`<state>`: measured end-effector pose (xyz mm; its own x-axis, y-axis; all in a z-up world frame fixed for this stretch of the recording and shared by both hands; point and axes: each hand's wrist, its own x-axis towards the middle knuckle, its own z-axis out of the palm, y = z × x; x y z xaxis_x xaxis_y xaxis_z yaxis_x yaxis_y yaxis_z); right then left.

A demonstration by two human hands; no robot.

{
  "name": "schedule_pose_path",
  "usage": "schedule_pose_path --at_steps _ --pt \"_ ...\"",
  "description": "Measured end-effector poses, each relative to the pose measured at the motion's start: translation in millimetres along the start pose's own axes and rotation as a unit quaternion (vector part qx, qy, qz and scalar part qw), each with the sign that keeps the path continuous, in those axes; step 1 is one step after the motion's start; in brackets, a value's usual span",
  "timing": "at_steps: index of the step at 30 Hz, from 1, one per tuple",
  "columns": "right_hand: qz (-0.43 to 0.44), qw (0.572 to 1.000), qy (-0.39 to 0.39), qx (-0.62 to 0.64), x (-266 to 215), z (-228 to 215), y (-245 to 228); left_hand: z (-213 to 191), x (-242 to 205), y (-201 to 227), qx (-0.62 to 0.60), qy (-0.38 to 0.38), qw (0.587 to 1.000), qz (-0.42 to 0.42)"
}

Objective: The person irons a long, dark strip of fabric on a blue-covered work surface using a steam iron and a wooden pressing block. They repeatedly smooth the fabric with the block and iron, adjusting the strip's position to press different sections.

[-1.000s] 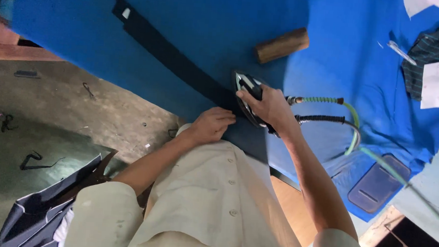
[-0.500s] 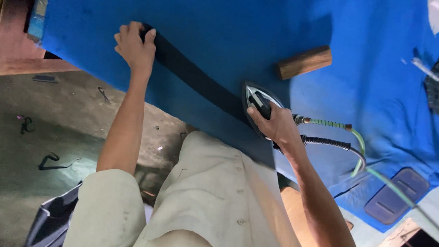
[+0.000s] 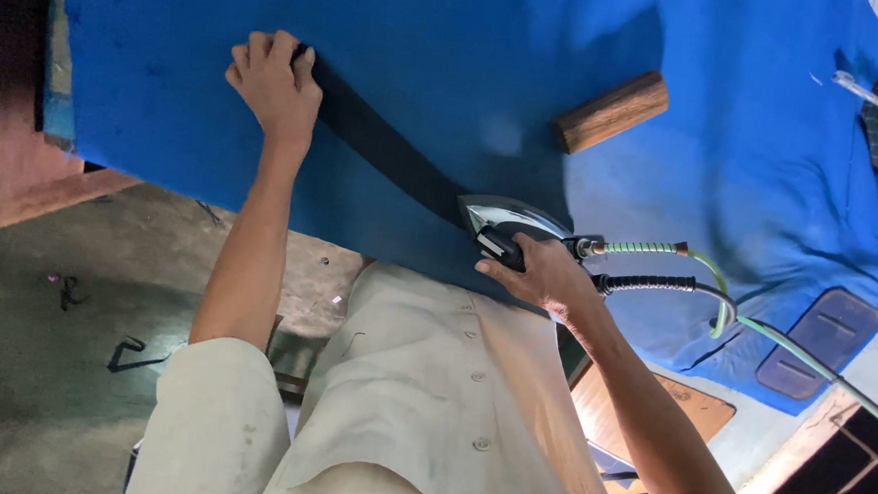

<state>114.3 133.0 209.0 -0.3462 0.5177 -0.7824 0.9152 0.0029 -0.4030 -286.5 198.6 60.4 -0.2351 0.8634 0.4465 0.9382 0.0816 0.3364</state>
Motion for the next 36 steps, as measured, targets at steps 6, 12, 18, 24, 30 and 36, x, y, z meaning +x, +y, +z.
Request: schedule_pose_path --at_steps 6,12,18,24,30,36 --pt "0.013 1.0 0.011 0.019 9.6 13.0 -5.0 -1.7 3.9 -2.9 -0.024 -0.012 0.998 0.058" --pt "0.034 0.996 0.064 0.051 16.7 26.6 -14.7 16.1 -0.1 -14.8 -0.051 -0.009 0.998 0.041" --pt "0.04 0.994 0.088 0.043 22.0 37.7 -8.3 3.8 9.1 1.0 -0.17 0.016 0.985 -0.017" --pt "0.042 0.992 0.106 0.057 15.5 31.5 -17.0 21.4 -0.7 -14.5 -0.065 0.023 0.998 0.007" --pt "0.035 0.99 0.119 0.062 13.0 30.7 -18.2 12.0 3.7 -5.8 -0.094 0.021 0.995 0.005" --pt "0.048 0.989 0.117 0.072 13.7 29.8 -19.6 18.3 -0.1 -11.6 -0.08 0.02 0.997 0.007"
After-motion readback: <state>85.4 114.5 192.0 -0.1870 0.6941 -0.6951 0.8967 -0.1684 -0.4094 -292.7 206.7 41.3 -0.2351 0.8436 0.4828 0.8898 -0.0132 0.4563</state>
